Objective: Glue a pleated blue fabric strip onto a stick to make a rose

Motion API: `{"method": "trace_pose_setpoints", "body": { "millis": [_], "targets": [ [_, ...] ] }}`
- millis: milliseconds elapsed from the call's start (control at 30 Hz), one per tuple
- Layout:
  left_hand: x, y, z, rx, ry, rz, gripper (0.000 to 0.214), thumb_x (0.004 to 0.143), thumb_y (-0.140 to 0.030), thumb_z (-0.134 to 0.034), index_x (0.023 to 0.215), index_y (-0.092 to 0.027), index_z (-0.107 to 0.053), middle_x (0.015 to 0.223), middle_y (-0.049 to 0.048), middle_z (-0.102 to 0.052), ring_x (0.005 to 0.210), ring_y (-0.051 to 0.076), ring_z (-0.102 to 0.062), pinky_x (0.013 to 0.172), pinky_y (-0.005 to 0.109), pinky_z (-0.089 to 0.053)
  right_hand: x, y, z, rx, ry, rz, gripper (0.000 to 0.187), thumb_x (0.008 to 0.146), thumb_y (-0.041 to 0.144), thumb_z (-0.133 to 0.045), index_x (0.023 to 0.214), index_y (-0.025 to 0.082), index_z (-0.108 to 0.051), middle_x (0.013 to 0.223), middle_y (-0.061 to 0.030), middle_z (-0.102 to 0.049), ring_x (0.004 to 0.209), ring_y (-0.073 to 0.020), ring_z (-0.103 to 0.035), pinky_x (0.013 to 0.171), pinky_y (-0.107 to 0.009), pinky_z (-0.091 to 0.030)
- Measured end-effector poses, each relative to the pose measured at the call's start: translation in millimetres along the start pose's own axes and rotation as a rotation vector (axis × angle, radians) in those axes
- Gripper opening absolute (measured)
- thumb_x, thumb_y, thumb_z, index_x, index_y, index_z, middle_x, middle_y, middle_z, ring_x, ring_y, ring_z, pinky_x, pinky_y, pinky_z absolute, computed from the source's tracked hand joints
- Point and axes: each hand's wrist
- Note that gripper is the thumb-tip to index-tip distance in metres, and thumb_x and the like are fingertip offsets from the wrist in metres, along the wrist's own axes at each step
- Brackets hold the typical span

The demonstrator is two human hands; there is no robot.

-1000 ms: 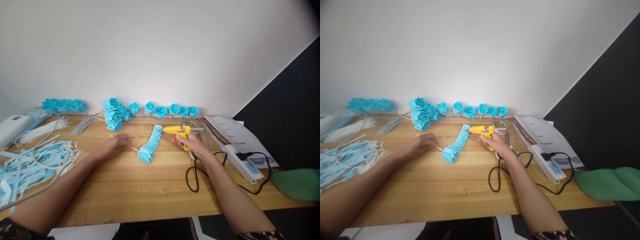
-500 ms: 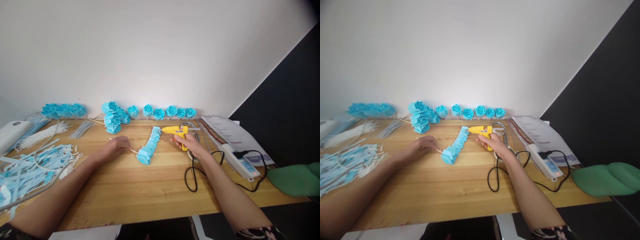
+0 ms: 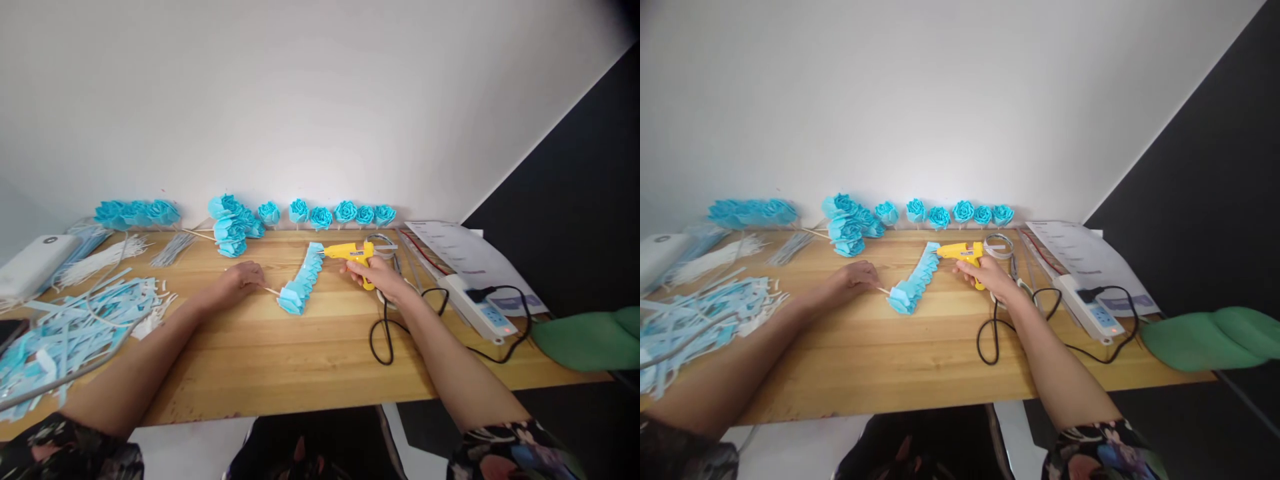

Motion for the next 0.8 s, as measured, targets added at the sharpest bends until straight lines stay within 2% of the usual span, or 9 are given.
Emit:
{"method": "trace_pose_setpoints", "body": {
  "millis": [233,500,800],
  "targets": [
    [0,1,-0.6,0.008,-0.016,-0.009,0.029,0.1,-0.026,-0.047,0.096,-0.018,-0.074,0.088,0.0078,-0.066,0.084,0.017,-0.059,0.075,0.028,-0.044,-7,13,-8,-0.01,0.062,-0.03,0.044,0.076,0.058,-0.067,0.082,0.015,-0.069,0.08,-0.0054,-0.068,0.057,-0.0102,-0.049,0.05,-0.024,-0.038],
    [1,-1,1.1,0.006,-0.012,-0.005,0.029,0.1,-0.028,-0.048,0.094,-0.018,-0.075,0.085,0.0073,-0.065,0.081,0.016,-0.059,0.072,0.027,-0.043,-11,21,-11,-0.181,0.12,-0.01,0.04,0.075,0.055,-0.065,0.074,0.015,-0.07,0.061,-0.0004,-0.057,0.054,-0.011,-0.047,0.051,-0.024,-0.037],
    [3,-9,4.4,-0.026,-0.003,-0.002,0.03,0.101,-0.027,-0.048,0.097,-0.016,-0.075,0.087,0.007,-0.066,0.084,0.015,-0.057,0.075,0.027,-0.042,-10,20,-12,-0.295,0.102,-0.043,0.042,0.075,0.056,-0.064,0.075,0.016,-0.072,0.057,0.0001,-0.056,0.052,-0.0114,-0.046,0.048,-0.024,-0.036]
  ]
}}
Point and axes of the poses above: each hand's wrist, its own x-axis towards the middle knuckle, its own z-axis out of the back of the hand, y = z × x
